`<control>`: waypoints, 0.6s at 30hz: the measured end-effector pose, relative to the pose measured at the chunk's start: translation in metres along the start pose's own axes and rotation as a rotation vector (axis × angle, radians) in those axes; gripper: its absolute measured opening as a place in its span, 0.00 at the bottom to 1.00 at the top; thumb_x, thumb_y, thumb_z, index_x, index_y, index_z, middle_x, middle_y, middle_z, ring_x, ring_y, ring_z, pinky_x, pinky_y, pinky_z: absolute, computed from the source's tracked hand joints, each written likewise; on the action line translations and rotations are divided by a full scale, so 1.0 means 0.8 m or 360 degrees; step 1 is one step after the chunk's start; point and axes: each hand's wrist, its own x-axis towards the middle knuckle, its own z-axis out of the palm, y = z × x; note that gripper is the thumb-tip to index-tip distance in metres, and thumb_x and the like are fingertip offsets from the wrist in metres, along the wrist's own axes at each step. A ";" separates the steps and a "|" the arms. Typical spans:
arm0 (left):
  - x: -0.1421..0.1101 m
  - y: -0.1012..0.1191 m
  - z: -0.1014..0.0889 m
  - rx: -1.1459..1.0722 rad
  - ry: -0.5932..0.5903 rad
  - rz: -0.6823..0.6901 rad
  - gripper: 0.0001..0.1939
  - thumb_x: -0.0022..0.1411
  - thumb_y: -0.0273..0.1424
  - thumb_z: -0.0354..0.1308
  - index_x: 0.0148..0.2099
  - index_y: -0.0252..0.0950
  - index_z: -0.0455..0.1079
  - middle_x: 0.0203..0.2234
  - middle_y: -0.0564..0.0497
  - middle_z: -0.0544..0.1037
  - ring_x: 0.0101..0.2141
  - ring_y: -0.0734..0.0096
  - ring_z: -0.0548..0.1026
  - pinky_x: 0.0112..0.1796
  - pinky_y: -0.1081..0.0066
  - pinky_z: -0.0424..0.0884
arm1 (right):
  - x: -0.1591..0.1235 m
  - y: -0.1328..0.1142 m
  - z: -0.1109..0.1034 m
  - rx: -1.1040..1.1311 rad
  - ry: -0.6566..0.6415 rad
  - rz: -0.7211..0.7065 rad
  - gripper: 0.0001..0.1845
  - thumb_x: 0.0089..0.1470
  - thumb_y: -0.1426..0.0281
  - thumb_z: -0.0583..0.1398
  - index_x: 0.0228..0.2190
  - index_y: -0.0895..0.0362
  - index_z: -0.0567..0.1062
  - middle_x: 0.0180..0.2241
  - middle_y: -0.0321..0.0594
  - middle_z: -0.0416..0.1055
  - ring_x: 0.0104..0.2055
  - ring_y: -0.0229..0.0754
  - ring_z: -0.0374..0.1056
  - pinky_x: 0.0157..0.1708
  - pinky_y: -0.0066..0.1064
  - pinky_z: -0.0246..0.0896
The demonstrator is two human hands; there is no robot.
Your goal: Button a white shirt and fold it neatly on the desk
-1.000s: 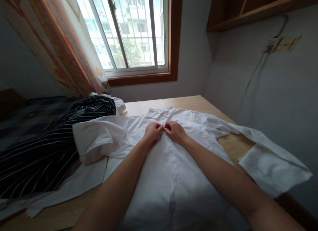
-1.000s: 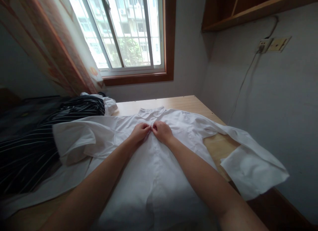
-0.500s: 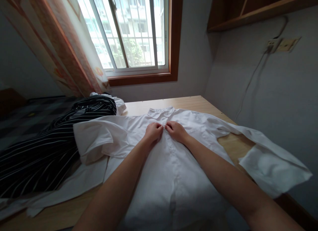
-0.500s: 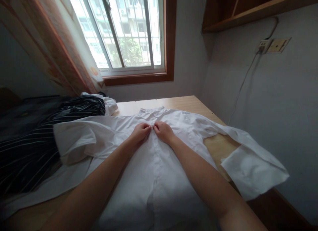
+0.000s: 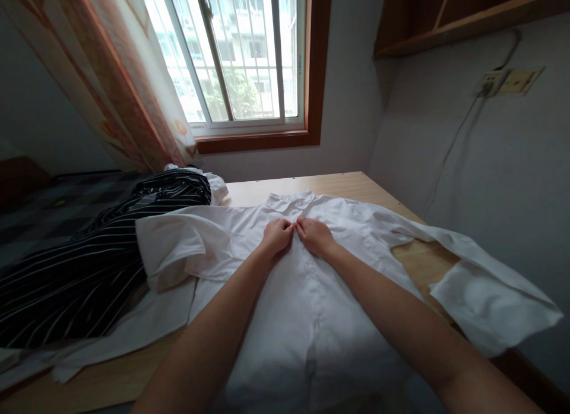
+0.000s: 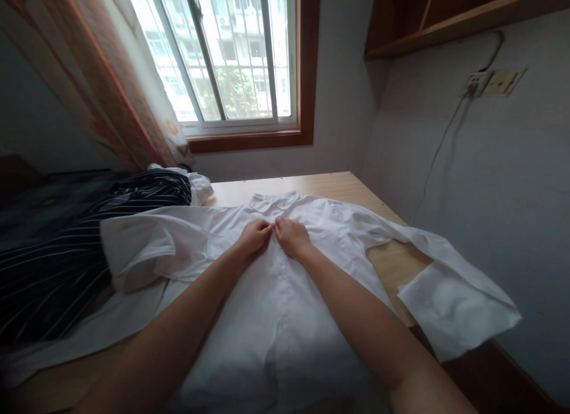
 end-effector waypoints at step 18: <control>-0.009 0.004 0.000 0.0256 0.0061 0.0082 0.14 0.66 0.32 0.49 0.40 0.34 0.77 0.40 0.42 0.79 0.43 0.61 0.73 0.46 0.65 0.66 | 0.012 0.010 0.005 0.0368 -0.0031 0.0124 0.15 0.64 0.65 0.52 0.33 0.55 0.77 0.37 0.41 0.78 0.37 0.41 0.68 0.32 0.28 0.49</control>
